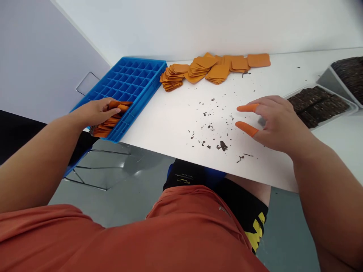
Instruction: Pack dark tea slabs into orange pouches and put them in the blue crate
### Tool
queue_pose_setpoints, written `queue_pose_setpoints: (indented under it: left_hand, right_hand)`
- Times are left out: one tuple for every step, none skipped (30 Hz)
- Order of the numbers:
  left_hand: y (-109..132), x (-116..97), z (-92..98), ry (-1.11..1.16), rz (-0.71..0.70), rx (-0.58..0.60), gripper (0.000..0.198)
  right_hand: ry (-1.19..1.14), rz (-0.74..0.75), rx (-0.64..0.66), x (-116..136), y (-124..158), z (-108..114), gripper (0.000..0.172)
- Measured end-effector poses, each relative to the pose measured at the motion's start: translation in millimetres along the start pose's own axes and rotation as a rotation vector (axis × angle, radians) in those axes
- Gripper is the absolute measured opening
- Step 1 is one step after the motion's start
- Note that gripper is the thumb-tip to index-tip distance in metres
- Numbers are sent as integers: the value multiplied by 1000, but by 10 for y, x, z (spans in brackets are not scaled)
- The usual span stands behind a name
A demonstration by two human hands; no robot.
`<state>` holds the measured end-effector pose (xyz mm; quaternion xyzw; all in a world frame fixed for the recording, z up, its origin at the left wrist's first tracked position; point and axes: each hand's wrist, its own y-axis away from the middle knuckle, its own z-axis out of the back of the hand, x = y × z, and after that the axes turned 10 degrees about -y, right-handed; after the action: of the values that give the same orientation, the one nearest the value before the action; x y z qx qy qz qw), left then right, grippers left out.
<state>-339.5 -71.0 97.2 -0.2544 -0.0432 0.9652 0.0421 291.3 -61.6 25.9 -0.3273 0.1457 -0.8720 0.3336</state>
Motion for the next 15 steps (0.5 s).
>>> queue_pose_setpoints:
  left_hand:
    - [-4, -28, -15, -70, 51, 1, 42]
    - [-3, -61, -41, -158, 121, 13, 49]
    - [0, -95, -75, -239, 191, 29, 59]
    - [8, -127, -113, -288, 240, 35, 68]
    - [18, -154, -149, -309, 267, 47, 74]
    - [30, -175, -179, -311, 275, 57, 75]
    - [41, -189, -200, -315, 279, 56, 71]
    - [50, -200, -209, -322, 278, 43, 64]
    - [55, -208, -210, -335, 284, 19, 57]
    - [55, -218, -204, -352, 303, 1, 52]
    - [48, -232, -195, -369, 329, -3, 49]
    - [35, -253, -186, -385, 361, 12, 48]
    - [17, -282, -180, -402, 398, 44, 49]
    - [-5, -318, -177, -431, 439, 87, 49]
    - [-29, -359, -178, -468, 481, 131, 49]
  right_hand:
    - [0, 4, 1, 13, -1, 4, 36]
    - [-3, 11, -9, 25, -5, 9, 35]
    - [-9, 23, -28, 39, -11, 16, 34]
    - [-20, 41, -51, 54, -19, 23, 32]
    - [-35, 64, -79, 69, -28, 32, 30]
    - [-50, 89, -102, 84, -38, 40, 29]
    - [-63, 114, -116, 97, -45, 48, 27]
    - [-71, 135, -119, 108, -51, 56, 26]
    - [-71, 147, -119, 116, -55, 61, 25]
    - [-66, 152, -118, 121, -56, 66, 24]
    - [-62, 152, -115, 124, -56, 70, 24]
    - [-59, 148, -107, 125, -54, 72, 24]
    - [-56, 145, -101, 125, -52, 74, 24]
    - [-52, 143, -96, 124, -51, 74, 23]
    - [-48, 144, -91, 123, -50, 74, 23]
